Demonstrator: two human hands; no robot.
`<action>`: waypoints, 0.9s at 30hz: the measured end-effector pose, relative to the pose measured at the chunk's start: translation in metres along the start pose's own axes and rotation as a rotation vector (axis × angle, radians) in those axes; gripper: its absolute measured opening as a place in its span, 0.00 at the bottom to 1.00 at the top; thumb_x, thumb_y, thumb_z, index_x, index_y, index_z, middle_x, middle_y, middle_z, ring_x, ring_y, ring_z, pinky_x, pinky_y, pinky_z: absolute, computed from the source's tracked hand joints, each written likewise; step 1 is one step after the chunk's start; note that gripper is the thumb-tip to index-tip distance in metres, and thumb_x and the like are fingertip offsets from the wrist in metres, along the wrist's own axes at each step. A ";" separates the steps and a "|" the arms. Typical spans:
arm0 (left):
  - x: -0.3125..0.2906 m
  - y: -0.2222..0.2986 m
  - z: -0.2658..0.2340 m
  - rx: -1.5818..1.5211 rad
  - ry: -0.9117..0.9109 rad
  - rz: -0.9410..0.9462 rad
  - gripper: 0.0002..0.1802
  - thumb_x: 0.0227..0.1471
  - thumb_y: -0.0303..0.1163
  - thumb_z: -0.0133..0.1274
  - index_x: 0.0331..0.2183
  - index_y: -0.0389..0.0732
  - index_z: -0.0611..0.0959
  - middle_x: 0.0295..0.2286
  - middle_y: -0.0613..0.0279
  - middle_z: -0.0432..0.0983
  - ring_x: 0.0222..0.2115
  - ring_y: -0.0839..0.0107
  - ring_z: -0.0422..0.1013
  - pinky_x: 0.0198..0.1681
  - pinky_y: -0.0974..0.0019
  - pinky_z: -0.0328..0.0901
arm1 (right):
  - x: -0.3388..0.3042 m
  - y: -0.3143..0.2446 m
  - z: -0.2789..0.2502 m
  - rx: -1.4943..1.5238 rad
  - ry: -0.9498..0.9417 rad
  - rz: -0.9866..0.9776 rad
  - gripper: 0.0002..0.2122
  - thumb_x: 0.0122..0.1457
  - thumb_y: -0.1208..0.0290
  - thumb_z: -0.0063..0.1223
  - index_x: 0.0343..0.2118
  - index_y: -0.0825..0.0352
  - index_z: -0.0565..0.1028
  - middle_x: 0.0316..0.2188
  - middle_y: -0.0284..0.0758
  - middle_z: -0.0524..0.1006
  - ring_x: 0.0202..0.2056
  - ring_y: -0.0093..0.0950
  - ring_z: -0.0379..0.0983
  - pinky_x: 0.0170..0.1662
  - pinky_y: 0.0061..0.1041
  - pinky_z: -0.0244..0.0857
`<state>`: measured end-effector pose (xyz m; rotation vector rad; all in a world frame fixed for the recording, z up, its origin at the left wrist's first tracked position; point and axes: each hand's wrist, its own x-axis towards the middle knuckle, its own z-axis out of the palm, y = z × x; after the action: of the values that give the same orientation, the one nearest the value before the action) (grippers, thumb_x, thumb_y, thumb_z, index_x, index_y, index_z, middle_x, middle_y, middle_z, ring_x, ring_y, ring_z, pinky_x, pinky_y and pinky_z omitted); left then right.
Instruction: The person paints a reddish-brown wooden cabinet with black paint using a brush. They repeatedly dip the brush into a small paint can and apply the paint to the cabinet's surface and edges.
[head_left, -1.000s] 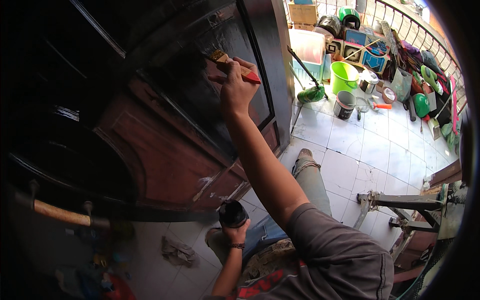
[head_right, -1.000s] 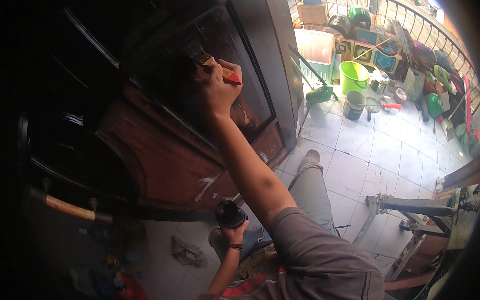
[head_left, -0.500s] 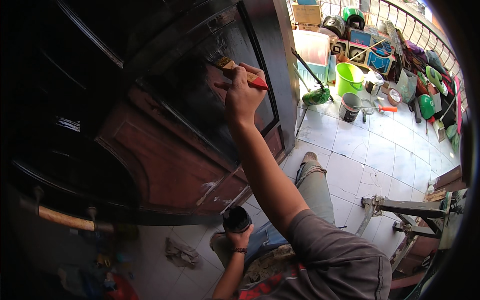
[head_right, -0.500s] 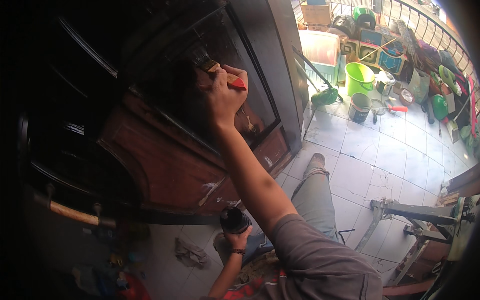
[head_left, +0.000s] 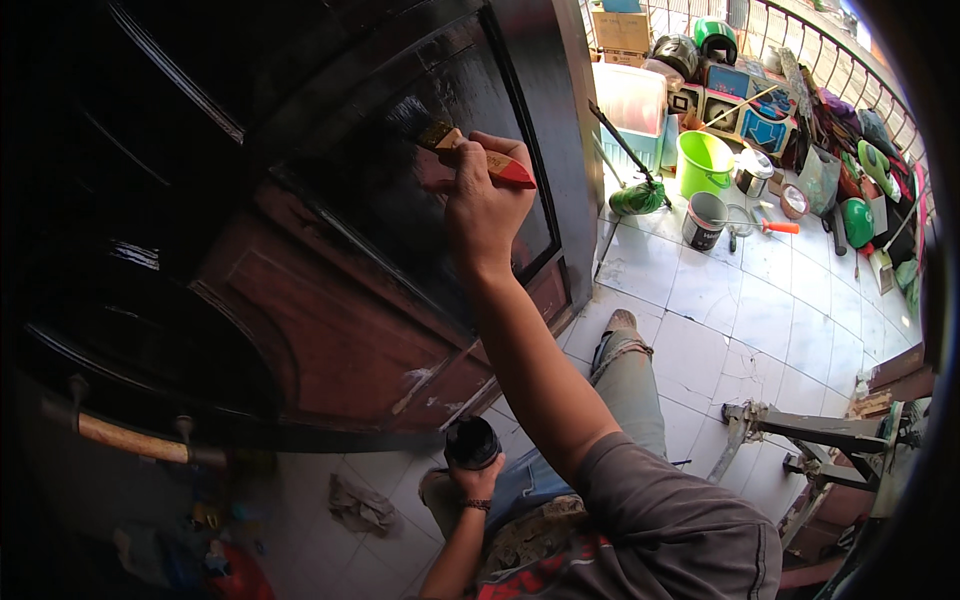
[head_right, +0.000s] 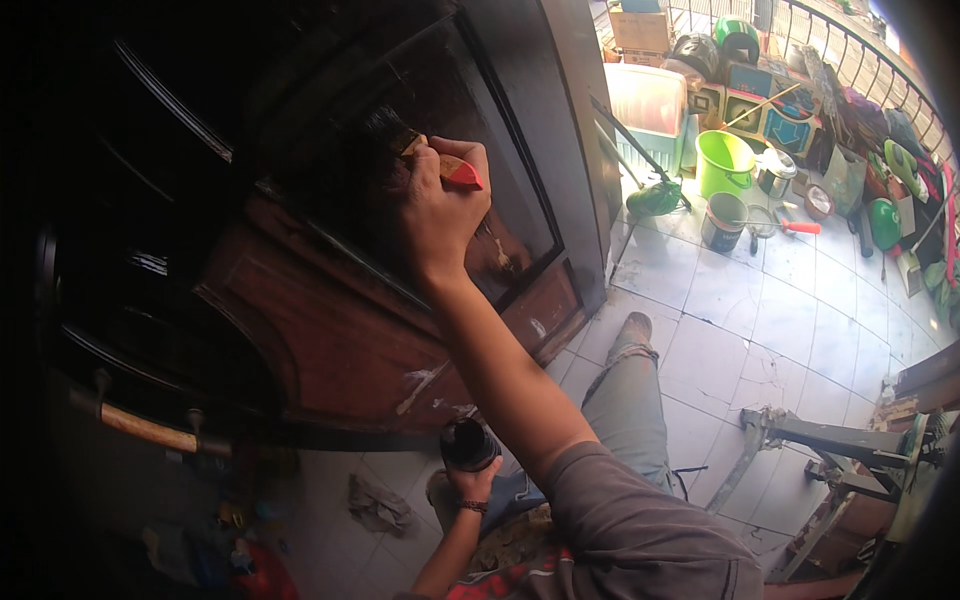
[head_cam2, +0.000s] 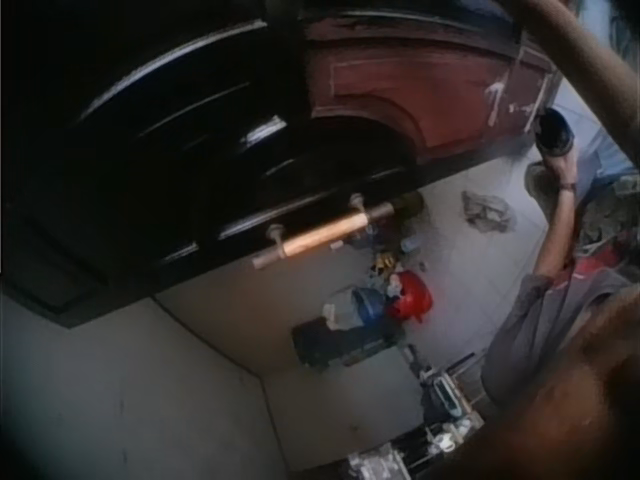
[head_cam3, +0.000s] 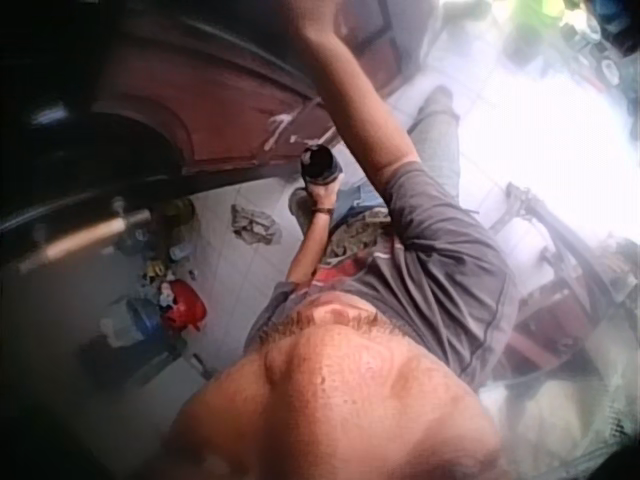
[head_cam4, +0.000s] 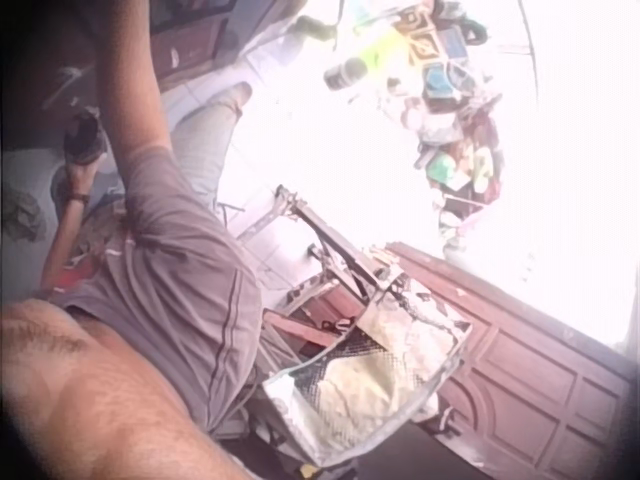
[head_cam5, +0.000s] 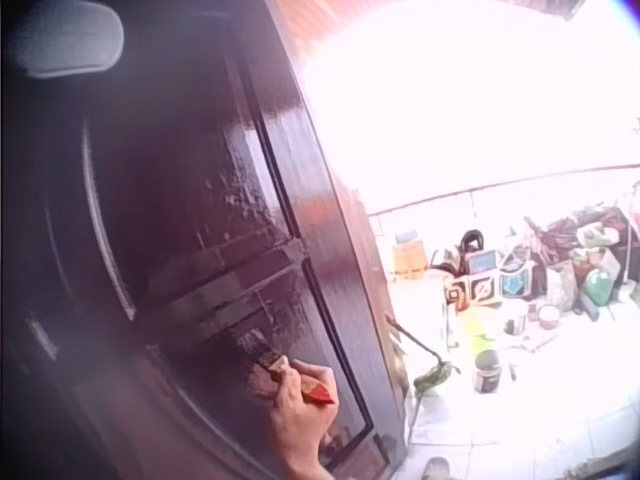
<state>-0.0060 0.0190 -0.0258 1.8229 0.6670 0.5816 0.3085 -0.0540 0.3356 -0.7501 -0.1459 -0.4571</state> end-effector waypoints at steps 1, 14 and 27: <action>0.002 -0.001 -0.001 0.008 0.007 0.005 0.52 0.27 0.31 0.76 0.55 0.36 0.67 0.49 0.57 0.70 0.50 0.65 0.70 0.59 0.60 0.62 | 0.000 0.002 -0.002 -0.063 0.036 -0.023 0.10 0.63 0.74 0.52 0.40 0.77 0.68 0.34 0.45 0.74 0.35 0.30 0.79 0.29 0.26 0.80; -0.003 0.000 0.000 0.023 0.030 -0.031 0.54 0.25 0.32 0.77 0.55 0.35 0.67 0.48 0.55 0.71 0.49 0.64 0.70 0.58 0.59 0.63 | -0.016 -0.011 0.009 0.223 -0.007 -0.054 0.10 0.63 0.73 0.53 0.39 0.74 0.69 0.33 0.42 0.75 0.32 0.27 0.78 0.28 0.25 0.78; 0.003 0.000 0.001 0.034 0.016 0.038 0.51 0.26 0.31 0.75 0.54 0.35 0.68 0.48 0.54 0.72 0.49 0.64 0.71 0.57 0.59 0.64 | -0.022 0.021 -0.009 0.195 0.071 0.070 0.10 0.63 0.72 0.54 0.41 0.73 0.68 0.34 0.40 0.74 0.33 0.27 0.78 0.29 0.26 0.78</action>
<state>-0.0028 0.0201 -0.0256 1.8675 0.6579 0.6141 0.2978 -0.0395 0.3094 -0.5451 -0.0956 -0.3957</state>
